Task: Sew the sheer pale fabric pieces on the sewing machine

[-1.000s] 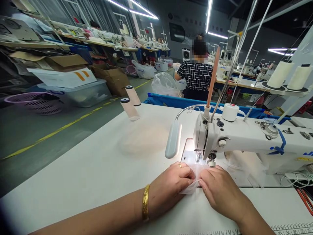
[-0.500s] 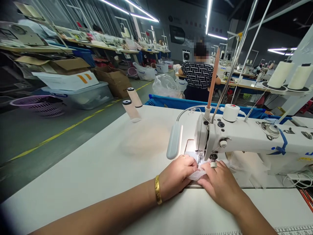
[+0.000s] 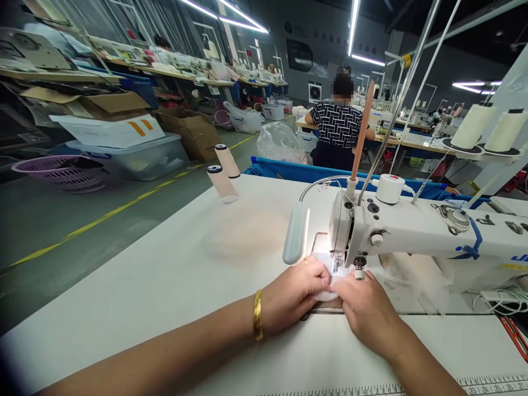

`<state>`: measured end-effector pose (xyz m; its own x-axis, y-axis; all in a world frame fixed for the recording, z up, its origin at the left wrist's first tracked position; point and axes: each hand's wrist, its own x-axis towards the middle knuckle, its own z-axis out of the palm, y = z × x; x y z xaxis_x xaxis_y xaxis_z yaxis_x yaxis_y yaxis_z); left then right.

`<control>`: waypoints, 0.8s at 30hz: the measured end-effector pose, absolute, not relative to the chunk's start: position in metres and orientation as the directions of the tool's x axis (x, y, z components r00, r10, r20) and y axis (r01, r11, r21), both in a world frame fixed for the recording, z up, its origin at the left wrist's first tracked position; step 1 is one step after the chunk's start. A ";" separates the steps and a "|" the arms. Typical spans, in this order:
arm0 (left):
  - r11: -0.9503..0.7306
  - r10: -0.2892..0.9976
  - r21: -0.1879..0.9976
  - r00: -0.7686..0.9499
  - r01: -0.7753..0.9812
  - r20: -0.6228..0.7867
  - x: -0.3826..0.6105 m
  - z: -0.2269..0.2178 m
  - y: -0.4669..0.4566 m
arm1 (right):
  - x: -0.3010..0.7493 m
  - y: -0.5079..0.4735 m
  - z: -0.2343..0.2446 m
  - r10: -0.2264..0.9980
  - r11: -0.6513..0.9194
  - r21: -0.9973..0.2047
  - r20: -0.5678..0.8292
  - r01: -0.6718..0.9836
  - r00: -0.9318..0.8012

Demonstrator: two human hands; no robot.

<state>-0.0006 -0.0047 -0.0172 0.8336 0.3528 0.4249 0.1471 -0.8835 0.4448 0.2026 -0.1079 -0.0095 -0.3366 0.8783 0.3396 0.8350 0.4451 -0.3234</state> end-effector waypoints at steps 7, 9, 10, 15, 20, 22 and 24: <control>-0.951 0.248 0.280 0.857 0.128 0.451 -0.012 -0.020 -0.022 | 0.202 -0.119 -0.009 0.858 0.486 -0.180 0.283 0.855 -0.428; -0.955 0.249 0.264 0.847 0.135 0.470 -0.011 -0.022 -0.019 | 0.204 -0.117 -0.011 0.856 0.484 -0.178 0.299 0.857 -0.421; -0.957 0.250 0.256 0.841 0.138 0.480 -0.010 -0.023 -0.017 | 0.204 -0.116 -0.012 0.856 0.480 -0.177 0.311 0.859 -0.414; -0.963 0.244 0.231 0.824 0.141 0.512 -0.004 -0.030 -0.007 | 0.206 -0.110 -0.016 0.856 0.458 -0.192 0.358 0.868 -0.373; -0.971 0.217 0.203 0.802 0.122 0.556 -0.003 -0.032 -0.003 | 0.206 -0.109 -0.017 0.864 0.440 -0.202 0.361 0.875 -0.351; -0.977 0.189 0.191 0.802 0.095 0.566 -0.004 -0.032 -0.004 | 0.205 -0.109 -0.018 0.860 0.443 -0.189 0.364 0.876 -0.356; -0.979 0.170 0.189 0.811 0.074 0.560 -0.006 -0.033 -0.005 | 0.205 -0.110 -0.020 0.841 0.460 -0.161 0.393 0.873 -0.371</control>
<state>-0.0056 -0.0048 -0.0326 0.8110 0.1697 0.5600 0.0743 -0.9791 0.1891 0.2054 -0.1102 -0.0200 -0.3710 0.8413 0.3932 0.8729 0.4604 -0.1615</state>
